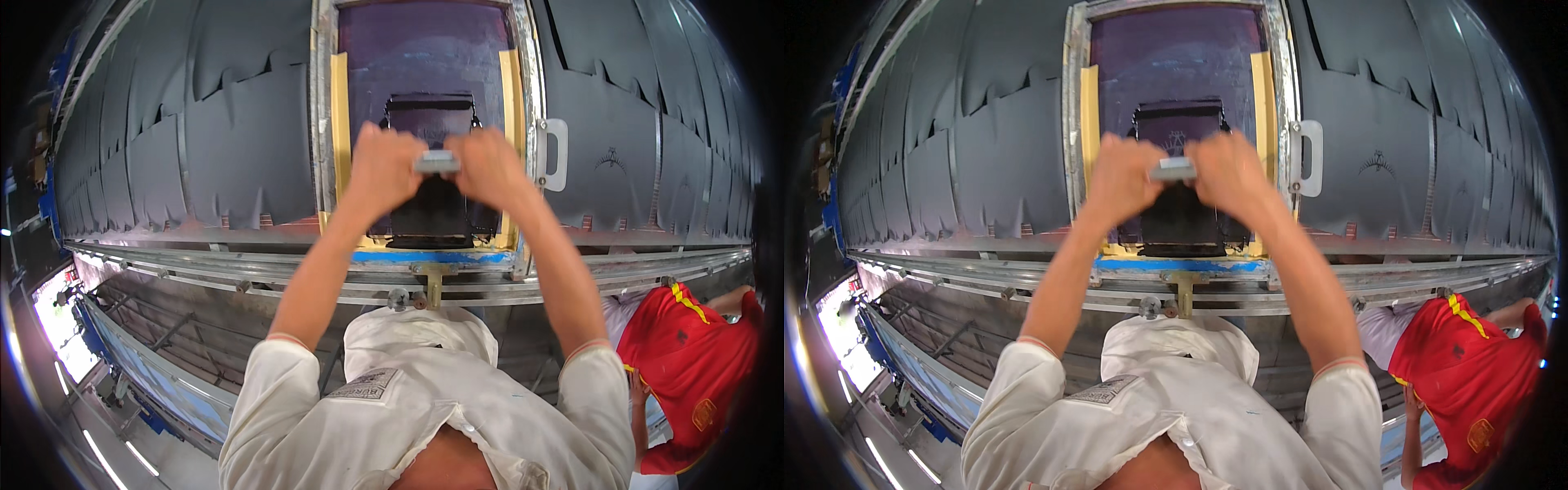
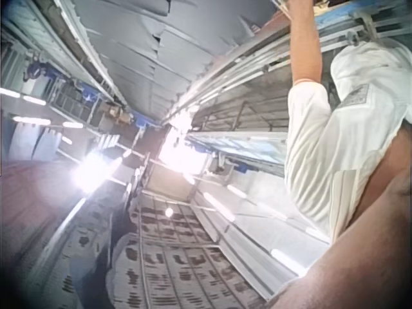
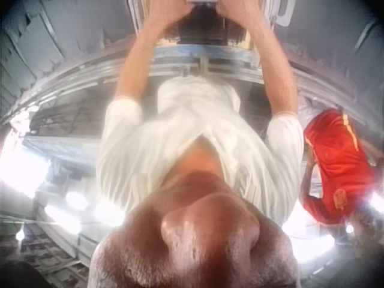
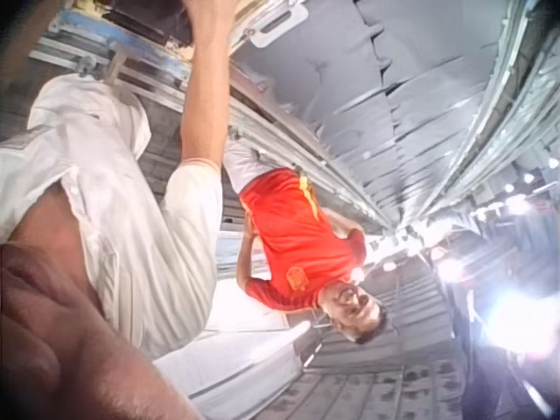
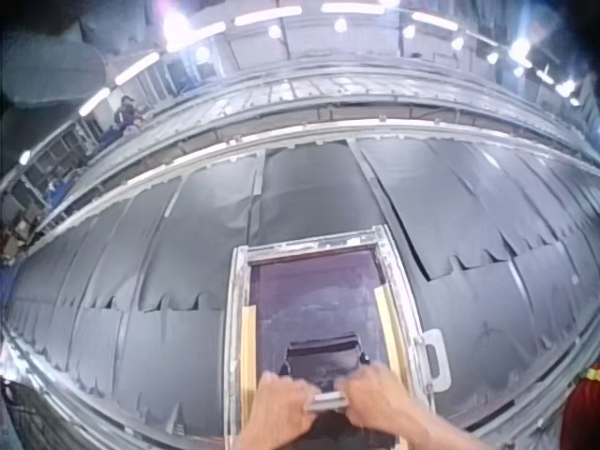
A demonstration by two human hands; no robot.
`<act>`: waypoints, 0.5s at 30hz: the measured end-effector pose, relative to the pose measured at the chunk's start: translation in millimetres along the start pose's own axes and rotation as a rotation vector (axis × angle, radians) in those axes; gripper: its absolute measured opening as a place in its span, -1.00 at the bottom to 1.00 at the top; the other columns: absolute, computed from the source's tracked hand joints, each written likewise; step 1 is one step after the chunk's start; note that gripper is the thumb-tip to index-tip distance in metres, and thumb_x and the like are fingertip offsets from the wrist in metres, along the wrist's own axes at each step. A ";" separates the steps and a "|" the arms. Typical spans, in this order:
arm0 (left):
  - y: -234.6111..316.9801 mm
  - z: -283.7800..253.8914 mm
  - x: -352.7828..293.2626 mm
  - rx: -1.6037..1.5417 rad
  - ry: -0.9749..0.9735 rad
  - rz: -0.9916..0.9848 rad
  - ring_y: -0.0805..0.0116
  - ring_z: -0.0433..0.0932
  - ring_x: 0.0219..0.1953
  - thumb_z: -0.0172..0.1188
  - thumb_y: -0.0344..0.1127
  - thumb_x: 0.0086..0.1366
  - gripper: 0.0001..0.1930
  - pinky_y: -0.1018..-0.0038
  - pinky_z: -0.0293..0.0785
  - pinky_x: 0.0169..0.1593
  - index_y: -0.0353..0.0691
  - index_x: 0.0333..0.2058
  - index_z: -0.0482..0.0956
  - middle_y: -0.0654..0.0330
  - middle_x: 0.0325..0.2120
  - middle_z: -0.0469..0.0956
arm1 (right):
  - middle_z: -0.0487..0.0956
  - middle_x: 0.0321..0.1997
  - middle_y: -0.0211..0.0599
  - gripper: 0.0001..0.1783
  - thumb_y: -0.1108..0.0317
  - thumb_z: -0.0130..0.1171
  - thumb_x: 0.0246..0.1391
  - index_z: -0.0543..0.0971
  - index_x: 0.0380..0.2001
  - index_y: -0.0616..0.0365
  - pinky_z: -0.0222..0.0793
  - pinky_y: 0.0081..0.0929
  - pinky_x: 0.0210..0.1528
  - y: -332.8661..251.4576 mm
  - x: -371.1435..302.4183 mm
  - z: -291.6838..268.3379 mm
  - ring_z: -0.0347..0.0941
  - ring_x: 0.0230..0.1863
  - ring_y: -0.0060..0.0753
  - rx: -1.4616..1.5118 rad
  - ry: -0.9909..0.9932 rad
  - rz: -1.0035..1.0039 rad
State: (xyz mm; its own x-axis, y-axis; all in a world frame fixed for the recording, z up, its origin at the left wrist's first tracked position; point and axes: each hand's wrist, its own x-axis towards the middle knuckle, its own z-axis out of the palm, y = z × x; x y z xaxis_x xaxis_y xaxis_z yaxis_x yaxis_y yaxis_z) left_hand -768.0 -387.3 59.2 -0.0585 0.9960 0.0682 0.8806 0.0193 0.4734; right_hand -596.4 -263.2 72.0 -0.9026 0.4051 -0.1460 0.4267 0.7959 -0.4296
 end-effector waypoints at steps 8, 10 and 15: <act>-9.4 -18.0 18.1 0.034 -0.032 0.018 0.18 0.59 -0.33 0.45 -0.20 0.01 -0.85 0.21 0.25 -0.15 -0.01 -0.46 0.65 0.27 -0.49 0.62 | 0.65 -0.44 -0.06 -0.75 0.25 0.48 -0.10 0.61 -0.49 0.11 0.45 0.03 -0.19 4.1 18.8 -18.7 0.60 -0.28 0.13 0.029 0.005 -0.025; -25.8 -24.3 56.6 0.092 -0.031 0.018 0.16 0.60 -0.32 0.45 -0.16 0.03 -0.83 0.20 0.26 -0.14 -0.01 -0.45 0.66 0.25 -0.48 0.63 | 0.67 -0.42 -0.04 -0.76 0.22 0.47 -0.08 0.64 -0.47 0.12 0.49 0.04 -0.18 21.7 53.8 -37.5 0.62 -0.26 0.17 -0.008 0.007 -0.009; -49.5 -23.9 91.6 -0.048 -0.043 -0.062 0.09 0.64 -0.32 0.46 -0.12 0.03 -0.79 0.17 0.28 -0.14 -0.06 -0.50 0.66 0.22 -0.53 0.65 | 0.70 -0.39 -0.05 -0.79 0.21 0.45 -0.05 0.70 -0.41 0.08 0.53 -0.01 -0.13 43.9 92.6 -38.9 0.65 -0.23 0.12 0.038 -0.054 0.048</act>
State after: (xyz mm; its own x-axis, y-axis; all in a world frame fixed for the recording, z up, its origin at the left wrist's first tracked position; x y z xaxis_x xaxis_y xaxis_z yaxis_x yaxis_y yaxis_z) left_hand -828.2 -299.1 63.0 -0.0909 0.9959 -0.0001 0.8525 0.0778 0.5169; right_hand -659.0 -173.2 74.2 -0.8834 0.4165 -0.2147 0.4678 0.7583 -0.4539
